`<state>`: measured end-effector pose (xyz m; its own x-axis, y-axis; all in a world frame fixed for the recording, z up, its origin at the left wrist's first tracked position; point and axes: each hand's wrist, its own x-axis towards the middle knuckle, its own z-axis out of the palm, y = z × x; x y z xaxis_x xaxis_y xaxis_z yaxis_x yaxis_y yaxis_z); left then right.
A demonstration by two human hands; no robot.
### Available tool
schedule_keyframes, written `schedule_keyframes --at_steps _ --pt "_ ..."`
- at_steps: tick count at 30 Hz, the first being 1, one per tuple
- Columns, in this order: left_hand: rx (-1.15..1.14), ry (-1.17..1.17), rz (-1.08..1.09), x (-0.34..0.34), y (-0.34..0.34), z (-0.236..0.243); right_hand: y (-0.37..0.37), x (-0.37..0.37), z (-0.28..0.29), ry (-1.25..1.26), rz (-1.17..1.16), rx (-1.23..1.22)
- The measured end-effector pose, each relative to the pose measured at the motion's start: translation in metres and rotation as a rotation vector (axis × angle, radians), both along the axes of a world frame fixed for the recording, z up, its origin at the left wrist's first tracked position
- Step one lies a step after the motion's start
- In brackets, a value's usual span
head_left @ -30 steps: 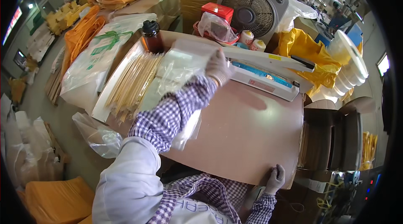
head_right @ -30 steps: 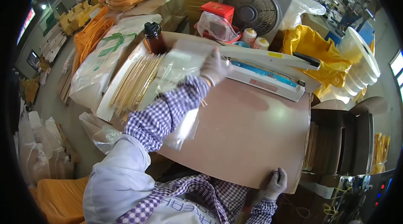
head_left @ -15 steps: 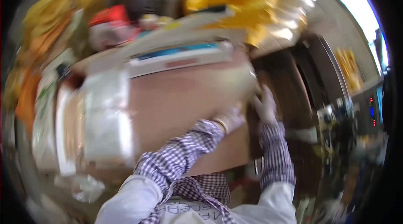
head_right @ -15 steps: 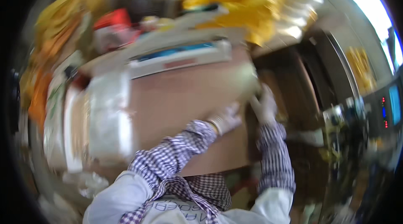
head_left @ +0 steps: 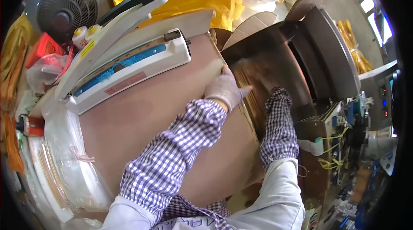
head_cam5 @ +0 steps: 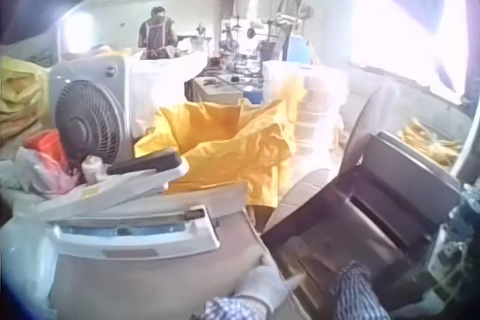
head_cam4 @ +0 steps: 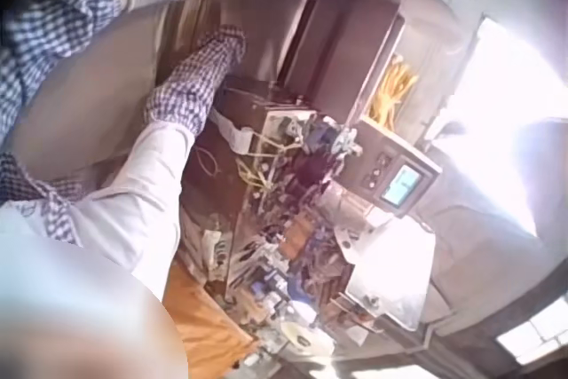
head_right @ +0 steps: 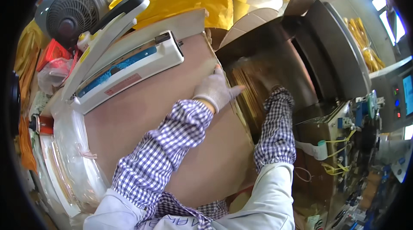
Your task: Packaging wooden sticks into plastic bags and sealing them using a heat sealer.
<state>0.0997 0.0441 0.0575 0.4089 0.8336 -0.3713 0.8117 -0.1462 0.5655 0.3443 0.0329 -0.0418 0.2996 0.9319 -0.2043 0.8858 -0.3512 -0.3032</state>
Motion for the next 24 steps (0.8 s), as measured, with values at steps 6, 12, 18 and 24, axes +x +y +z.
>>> schedule_keyframes --at_steps 6,12,18,24 --pt "-0.22 -0.585 0.13 -0.015 -0.001 0.014 -0.037 -0.111 0.102 1.327 0.015 0.077" --pt "0.352 -1.197 -0.038 -0.138 -0.143 0.104 -0.159 -0.221 0.181 1.379 0.446 0.621" --pt "0.266 -1.06 -0.255 -0.247 -0.229 0.088 -0.24 -0.315 0.208 1.639 0.399 0.555" --pt "-0.129 -1.431 -0.252 -0.29 -0.288 0.041 -0.299 -0.387 0.221 1.366 0.732 0.603"
